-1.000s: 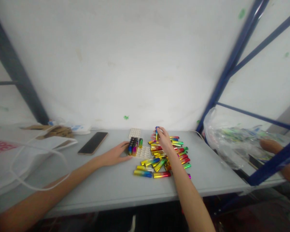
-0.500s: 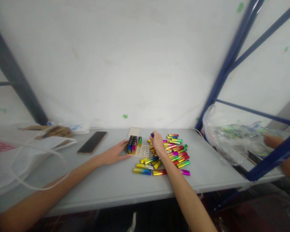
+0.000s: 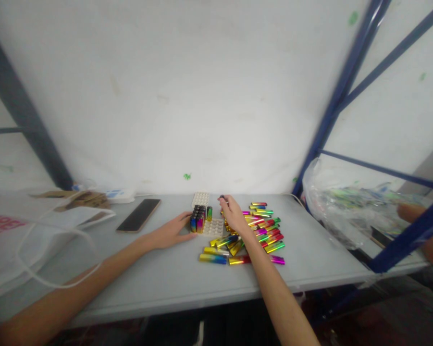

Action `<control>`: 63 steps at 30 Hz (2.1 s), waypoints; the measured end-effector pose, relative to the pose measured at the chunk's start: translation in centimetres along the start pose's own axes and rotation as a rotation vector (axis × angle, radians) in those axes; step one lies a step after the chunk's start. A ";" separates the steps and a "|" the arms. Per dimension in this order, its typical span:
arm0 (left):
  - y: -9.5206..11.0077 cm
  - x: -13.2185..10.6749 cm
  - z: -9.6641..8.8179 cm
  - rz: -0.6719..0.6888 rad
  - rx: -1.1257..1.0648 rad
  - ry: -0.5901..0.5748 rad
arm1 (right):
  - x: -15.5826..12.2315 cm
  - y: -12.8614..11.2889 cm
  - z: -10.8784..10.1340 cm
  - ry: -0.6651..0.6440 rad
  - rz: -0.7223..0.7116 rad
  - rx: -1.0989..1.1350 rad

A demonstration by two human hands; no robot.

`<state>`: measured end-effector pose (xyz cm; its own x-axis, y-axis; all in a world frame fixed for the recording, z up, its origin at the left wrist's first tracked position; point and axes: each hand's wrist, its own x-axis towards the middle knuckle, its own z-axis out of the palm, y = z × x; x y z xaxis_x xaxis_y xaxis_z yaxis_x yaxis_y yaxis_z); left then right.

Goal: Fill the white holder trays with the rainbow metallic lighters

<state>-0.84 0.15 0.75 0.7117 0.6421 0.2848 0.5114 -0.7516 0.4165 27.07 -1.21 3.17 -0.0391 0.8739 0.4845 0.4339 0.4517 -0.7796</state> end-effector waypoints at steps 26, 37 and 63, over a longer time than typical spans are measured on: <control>0.0 0.1 0.0 0.020 -0.010 -0.008 | -0.3 -0.6 0.0 -0.311 -0.148 -0.319; -0.3 0.0 0.1 0.031 0.001 -0.002 | 0.2 -2.3 0.5 -0.338 -0.125 -0.711; -0.6 0.1 0.3 0.019 0.009 -0.003 | 2.5 9.8 -11.1 -0.300 0.261 -0.988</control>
<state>-0.94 0.60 0.27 0.7227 0.6275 0.2898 0.5025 -0.7649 0.4030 41.18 3.37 1.11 -0.0010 0.9920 0.1259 0.9936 0.0151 -0.1117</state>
